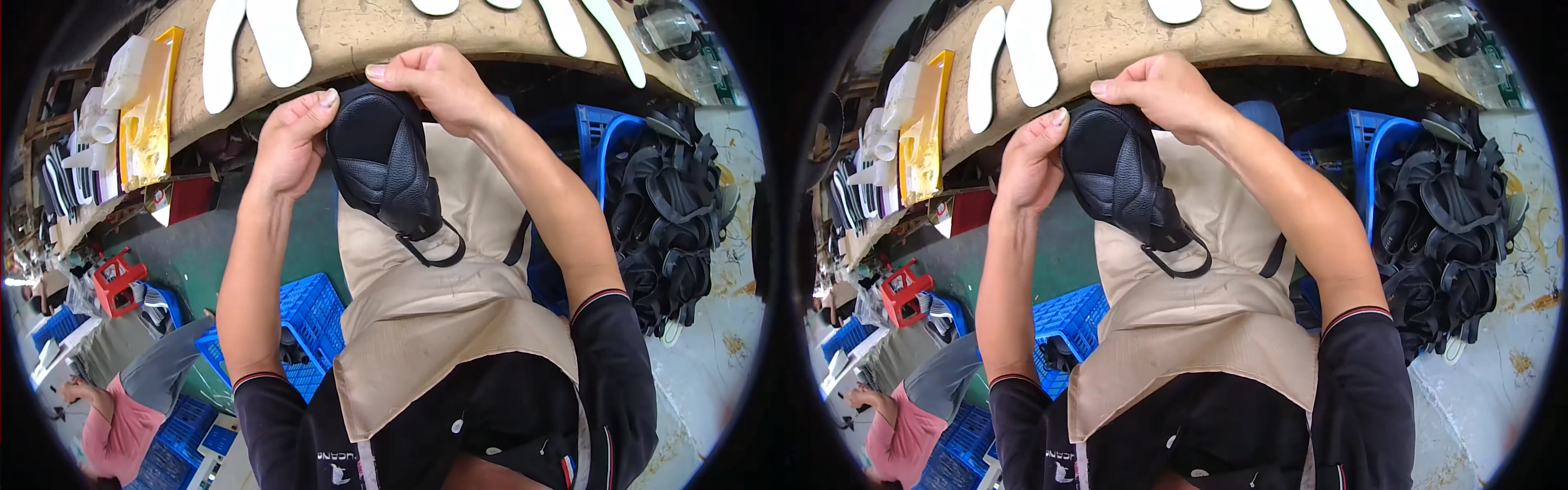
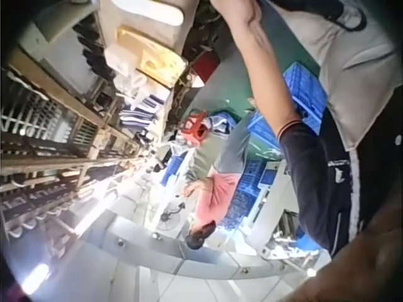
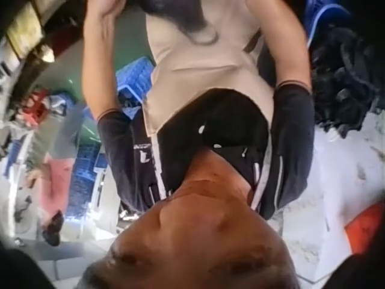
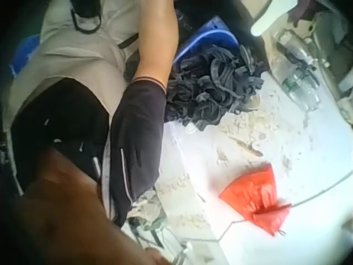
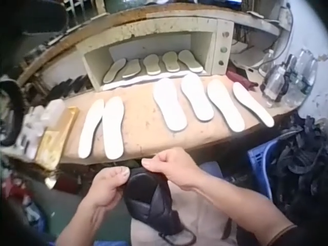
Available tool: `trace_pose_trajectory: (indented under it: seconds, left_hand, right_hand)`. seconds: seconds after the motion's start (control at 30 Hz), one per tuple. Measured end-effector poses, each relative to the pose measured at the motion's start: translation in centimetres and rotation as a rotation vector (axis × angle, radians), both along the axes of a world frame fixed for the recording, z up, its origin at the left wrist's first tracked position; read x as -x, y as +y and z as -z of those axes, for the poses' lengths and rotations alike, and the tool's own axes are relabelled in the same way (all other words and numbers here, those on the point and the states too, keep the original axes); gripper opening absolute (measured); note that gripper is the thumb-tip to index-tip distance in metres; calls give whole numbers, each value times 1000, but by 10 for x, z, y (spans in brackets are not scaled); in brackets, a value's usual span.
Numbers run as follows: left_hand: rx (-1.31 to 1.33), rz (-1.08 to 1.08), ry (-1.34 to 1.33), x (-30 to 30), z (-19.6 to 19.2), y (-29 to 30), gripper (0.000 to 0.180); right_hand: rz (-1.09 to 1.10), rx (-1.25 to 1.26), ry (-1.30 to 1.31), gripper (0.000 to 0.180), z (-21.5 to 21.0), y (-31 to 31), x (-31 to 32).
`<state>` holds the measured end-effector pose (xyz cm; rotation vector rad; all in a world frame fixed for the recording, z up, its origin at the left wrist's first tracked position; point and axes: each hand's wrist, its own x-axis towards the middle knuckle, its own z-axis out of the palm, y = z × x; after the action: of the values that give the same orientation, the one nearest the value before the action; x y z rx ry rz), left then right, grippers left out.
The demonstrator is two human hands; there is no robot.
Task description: Assembling shoe uppers and soles, including the placement of insoles.
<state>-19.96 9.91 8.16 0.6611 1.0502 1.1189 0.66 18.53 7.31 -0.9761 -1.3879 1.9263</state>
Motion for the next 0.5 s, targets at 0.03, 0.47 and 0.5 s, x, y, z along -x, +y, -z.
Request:
trace_pose_trajectory:
  seconds: [0.03,0.47,0.5]
  left_hand:
    - [9,-3,-18,1,-2,1,19]
    - [-66,-175,307,-31,-8,-15,21]
    - [-71,-143,342,-30,-12,-14,22]
  right_hand:
    - [41,-64,-22,31,-2,-1,3]
    - [29,-457,-289,56,-3,5,17]
    - [40,-442,-293,56,-7,8,18]
